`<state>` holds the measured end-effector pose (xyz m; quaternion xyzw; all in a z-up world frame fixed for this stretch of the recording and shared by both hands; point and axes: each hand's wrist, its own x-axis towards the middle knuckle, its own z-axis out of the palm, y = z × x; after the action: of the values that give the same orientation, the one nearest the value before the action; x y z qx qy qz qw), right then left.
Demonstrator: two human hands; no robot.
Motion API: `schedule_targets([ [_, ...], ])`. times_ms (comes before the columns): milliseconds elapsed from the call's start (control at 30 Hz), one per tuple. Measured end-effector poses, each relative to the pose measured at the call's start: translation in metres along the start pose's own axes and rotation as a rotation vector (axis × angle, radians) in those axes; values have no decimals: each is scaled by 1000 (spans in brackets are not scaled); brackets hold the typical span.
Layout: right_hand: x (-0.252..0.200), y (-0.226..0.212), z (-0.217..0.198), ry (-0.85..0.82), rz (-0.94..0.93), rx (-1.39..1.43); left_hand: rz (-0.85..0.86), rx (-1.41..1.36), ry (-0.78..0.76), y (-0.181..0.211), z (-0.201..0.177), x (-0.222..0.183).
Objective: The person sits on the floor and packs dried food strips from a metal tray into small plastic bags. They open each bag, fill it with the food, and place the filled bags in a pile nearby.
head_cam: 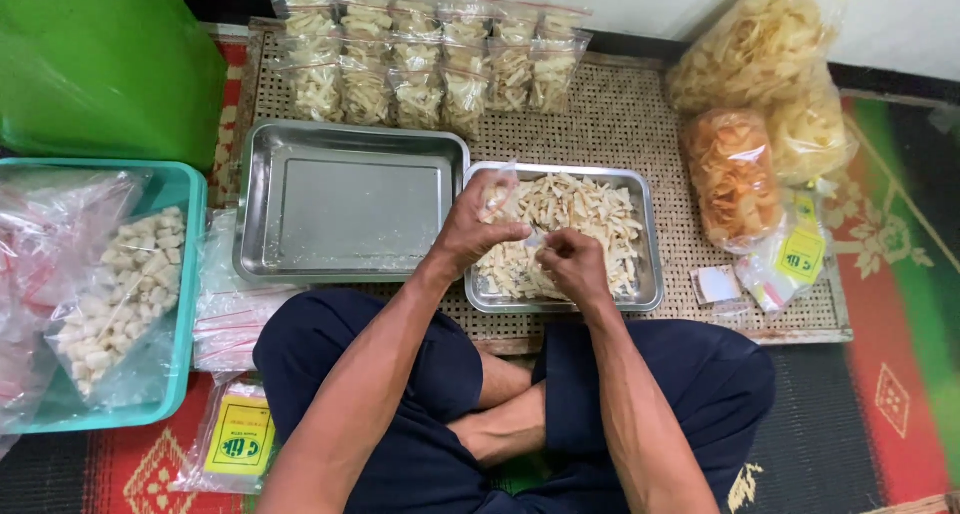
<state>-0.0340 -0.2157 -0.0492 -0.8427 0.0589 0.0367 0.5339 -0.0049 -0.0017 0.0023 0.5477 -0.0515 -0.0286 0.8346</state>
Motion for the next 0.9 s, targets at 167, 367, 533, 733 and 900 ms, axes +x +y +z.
schedule_targets([
  [167, -18, -36, -12, 220, 33, 432, 191, 216, -31, -24, -7, 4],
  [367, -22, -69, -22, 328, -19, 657, 257, 418, -47, -39, -10, 9],
  [533, -20, -116, -16, 302, -102, 733, 351, 478, -55, -32, -7, 7],
  [733, -13, -134, 5, 278, -172, 694, 365, 524, 3, -20, 4, -2],
  [900, -22, -154, 11, 287, -218, 402, 463, 515, 55, -25, 8, 4],
])
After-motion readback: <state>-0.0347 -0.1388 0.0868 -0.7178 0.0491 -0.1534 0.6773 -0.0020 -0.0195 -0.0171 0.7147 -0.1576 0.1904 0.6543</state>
